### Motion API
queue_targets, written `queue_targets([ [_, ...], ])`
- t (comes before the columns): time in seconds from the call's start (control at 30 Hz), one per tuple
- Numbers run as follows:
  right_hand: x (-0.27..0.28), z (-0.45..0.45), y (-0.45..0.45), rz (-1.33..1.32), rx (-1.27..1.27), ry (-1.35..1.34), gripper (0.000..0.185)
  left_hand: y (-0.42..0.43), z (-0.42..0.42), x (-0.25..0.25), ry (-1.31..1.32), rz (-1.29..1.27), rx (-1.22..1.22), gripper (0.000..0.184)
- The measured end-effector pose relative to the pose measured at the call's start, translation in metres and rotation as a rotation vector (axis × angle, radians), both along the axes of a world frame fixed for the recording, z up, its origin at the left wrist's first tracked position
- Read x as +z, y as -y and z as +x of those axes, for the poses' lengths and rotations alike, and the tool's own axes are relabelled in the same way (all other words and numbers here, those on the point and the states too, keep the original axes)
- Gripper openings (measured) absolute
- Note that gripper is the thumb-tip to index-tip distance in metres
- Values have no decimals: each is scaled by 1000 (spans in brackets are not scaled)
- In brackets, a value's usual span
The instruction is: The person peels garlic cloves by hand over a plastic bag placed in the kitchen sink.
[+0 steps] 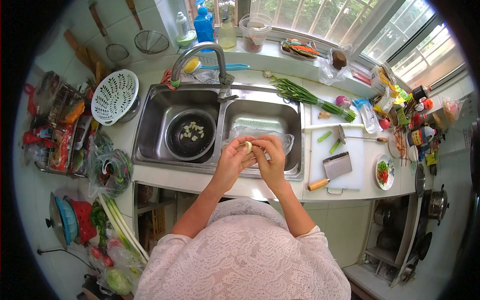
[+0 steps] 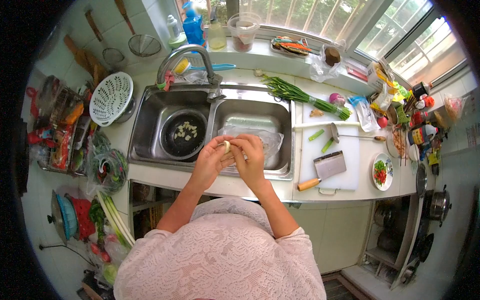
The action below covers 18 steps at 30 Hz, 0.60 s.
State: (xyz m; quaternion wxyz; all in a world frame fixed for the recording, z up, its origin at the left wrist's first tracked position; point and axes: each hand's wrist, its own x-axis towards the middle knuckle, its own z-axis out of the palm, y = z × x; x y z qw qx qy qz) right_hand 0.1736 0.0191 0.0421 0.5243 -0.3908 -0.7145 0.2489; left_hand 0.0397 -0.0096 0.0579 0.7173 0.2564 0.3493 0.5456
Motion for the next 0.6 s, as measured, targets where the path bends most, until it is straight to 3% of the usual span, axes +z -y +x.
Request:
queue_targets([
  [0.3,2,7,1,-28,-17,-82,8,3,1,1,-121,57,77,19],
  [0.47,12,10,7,-79,59,120,8,1,5,-4,-252,152,164,17],
  [0.6,12,5,7,-82,21,99,7,-1,8,-9,-420,224,185,14],
])
